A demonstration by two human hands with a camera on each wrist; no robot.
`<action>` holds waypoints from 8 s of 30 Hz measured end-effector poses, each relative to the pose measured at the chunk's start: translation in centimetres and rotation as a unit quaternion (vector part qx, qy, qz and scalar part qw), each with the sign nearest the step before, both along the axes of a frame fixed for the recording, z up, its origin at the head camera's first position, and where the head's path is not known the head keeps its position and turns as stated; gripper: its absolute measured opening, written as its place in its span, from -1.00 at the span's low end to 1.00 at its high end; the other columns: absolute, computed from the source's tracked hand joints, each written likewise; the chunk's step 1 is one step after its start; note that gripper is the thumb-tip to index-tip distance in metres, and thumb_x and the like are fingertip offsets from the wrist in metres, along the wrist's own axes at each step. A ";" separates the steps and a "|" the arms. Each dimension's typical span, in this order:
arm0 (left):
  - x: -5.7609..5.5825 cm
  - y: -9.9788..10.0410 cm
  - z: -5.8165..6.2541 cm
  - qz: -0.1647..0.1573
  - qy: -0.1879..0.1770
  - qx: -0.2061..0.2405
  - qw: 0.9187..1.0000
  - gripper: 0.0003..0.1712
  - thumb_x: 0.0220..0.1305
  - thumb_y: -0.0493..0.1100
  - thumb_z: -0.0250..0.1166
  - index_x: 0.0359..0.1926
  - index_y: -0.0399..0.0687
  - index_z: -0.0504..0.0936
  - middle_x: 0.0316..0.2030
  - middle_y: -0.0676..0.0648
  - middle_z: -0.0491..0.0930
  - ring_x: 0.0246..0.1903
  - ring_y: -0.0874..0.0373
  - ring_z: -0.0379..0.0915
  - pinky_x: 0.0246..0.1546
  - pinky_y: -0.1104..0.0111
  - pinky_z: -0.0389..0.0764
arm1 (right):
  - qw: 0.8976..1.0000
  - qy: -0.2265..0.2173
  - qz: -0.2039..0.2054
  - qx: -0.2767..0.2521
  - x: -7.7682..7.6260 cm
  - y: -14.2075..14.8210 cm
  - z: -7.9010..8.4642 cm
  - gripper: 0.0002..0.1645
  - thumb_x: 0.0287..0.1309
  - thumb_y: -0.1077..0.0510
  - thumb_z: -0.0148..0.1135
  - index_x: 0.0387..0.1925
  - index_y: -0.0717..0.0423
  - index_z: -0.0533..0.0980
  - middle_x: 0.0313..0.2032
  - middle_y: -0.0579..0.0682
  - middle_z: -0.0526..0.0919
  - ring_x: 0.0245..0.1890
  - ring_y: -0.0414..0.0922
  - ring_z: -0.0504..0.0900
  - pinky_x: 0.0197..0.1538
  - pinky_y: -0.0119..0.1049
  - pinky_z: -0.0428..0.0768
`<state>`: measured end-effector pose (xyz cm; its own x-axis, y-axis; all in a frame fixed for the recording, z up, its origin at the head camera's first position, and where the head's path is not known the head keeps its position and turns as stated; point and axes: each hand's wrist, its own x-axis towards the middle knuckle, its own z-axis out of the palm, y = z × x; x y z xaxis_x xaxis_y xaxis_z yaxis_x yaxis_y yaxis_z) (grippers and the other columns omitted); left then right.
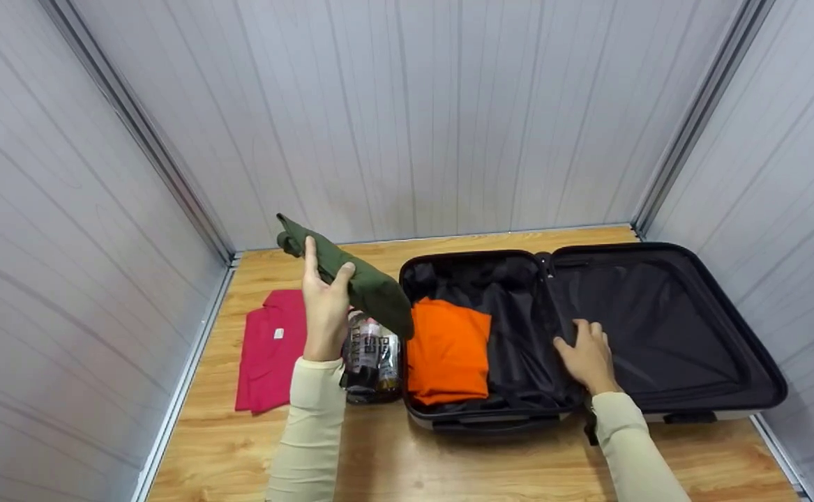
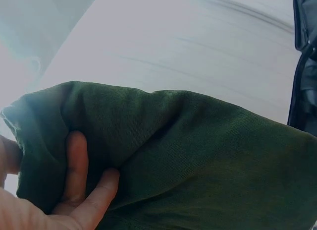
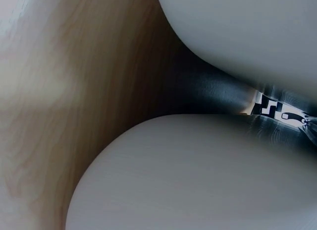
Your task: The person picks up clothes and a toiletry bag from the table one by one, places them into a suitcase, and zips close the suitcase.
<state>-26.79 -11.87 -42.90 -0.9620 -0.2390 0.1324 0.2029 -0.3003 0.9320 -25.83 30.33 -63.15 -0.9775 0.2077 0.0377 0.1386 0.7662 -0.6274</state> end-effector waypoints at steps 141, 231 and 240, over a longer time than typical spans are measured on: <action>-7.2 16.7 -6.3 -0.116 -0.057 0.052 0.990 0.27 0.23 -0.43 0.29 0.65 0.34 -0.31 0.65 -0.04 -0.48 0.56 -0.26 -0.01 0.49 0.04 0.30 | 1.000 -0.022 -0.001 -0.017 0.0 -0.1 0.1 -0.21 0.40 -0.04 0.16 0.45 0.30 0.21 0.29 0.40 0.27 0.32 0.37 0.25 0.36 0.26 0.27; 6.7 18.3 -14.9 -0.084 -0.258 0.142 0.952 0.18 0.20 -0.28 0.17 0.62 -0.17 -0.42 0.55 -0.52 -0.12 0.41 -0.26 0.34 0.43 -0.01 0.34 | 0.999 -0.022 0.009 -0.029 0.0 -0.1 -0.1 -0.20 0.42 -0.07 0.12 0.46 0.31 0.18 0.29 0.42 0.26 0.31 0.37 0.25 0.32 0.29 0.30; 6.5 17.5 -15.6 -0.114 -0.282 0.156 0.940 0.19 0.18 -0.29 0.15 0.59 -0.31 -0.48 0.55 -0.55 -0.28 0.54 -0.38 -0.04 0.44 0.02 0.38 | 0.999 -0.022 0.009 -0.031 -0.1 -0.1 0.0 -0.20 0.41 -0.06 0.14 0.47 0.31 0.19 0.29 0.42 0.26 0.32 0.37 0.25 0.33 0.29 0.30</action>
<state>-20.26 5.61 -58.50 -0.8888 0.0386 -0.4566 -0.3996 -0.5529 0.7312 -25.95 30.18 -63.18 -0.9814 0.1909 -0.0184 0.1542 0.7284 -0.6675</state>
